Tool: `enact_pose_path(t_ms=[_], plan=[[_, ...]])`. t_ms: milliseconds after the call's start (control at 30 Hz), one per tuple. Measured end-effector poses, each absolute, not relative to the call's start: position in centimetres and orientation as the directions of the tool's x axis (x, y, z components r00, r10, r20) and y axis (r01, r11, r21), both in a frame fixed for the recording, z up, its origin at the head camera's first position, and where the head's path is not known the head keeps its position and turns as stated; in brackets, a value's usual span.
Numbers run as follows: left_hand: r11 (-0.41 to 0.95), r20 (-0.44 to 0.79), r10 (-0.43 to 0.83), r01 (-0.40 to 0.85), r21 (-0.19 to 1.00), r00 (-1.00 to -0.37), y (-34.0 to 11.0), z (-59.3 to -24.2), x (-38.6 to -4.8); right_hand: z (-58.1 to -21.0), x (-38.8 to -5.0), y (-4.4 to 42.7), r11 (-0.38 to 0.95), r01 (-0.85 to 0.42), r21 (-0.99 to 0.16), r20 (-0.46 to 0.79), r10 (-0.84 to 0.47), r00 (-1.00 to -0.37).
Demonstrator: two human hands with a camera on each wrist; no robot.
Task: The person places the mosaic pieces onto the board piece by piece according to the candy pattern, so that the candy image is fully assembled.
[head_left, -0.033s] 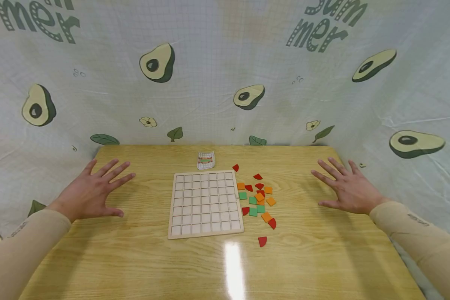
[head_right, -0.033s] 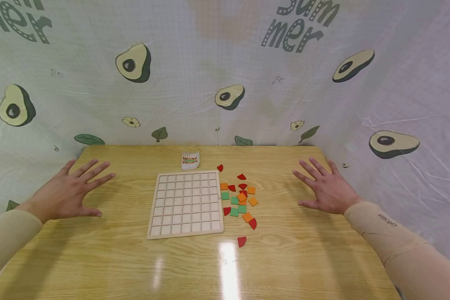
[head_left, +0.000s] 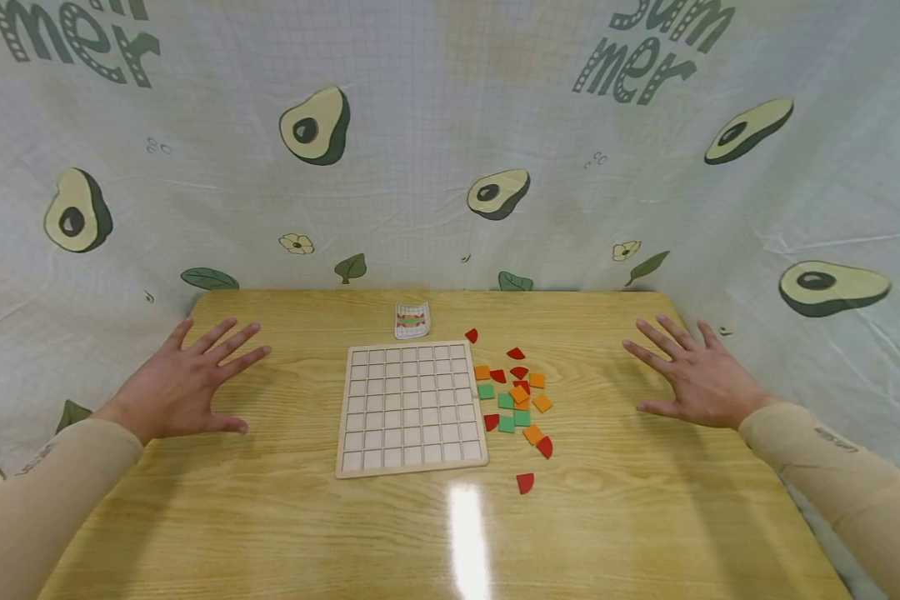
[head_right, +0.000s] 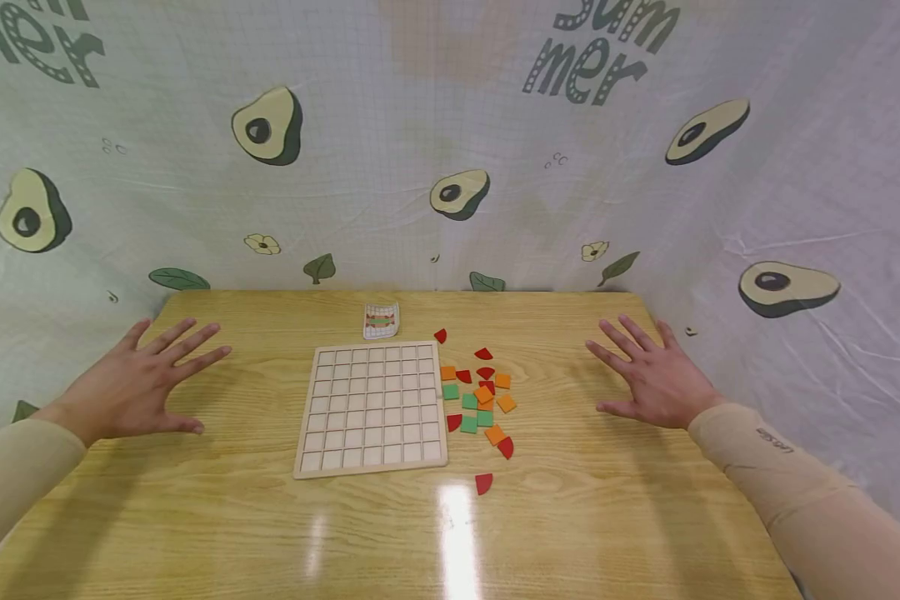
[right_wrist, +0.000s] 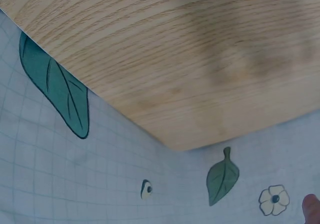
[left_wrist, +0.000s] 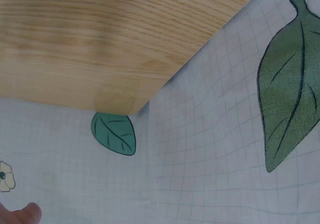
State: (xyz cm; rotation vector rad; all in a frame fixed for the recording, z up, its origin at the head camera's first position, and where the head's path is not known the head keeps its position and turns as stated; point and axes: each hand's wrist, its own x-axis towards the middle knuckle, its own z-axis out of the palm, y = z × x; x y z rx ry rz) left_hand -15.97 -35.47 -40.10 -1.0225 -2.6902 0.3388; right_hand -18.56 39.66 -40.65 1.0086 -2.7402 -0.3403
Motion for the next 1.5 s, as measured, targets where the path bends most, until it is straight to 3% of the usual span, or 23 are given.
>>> enact_pose_path(t_ms=[500, 667, 933, 1267, 1500], plan=[[0.79, 0.13, 0.6, 0.56, -0.249, -0.789, -34.7, -40.7, -15.3, -40.8, -18.7, 39.1, 0.788, -0.567, 0.241, 0.119, -0.604, -0.788], [0.83, 0.101, 0.551, 0.533, -0.163, -0.828, -31.8, -41.6, -14.7, -41.1, -18.6, 37.7, 0.814, -0.557, 0.164, 0.128, -0.577, -0.806], [0.836, 0.1, 0.537, 0.544, 0.071, -0.838, -25.3, -43.7, -13.8, -41.2, -18.9, 34.5, 0.836, -0.546, 0.058, 0.078, -0.549, -0.832], [0.832, 0.011, 0.528, 0.52, 0.194, -0.849, -21.1, -45.9, -12.5, -42.2, -21.1, 29.0, 0.792, -0.611, -0.001, 0.103, -0.607, -0.788], [0.835, -0.051, 0.534, 0.518, 0.186, -0.844, -20.4, -46.4, -11.8, -43.2, -22.9, 25.4, 0.782, -0.62, -0.064, 0.071, -0.617, -0.784]])
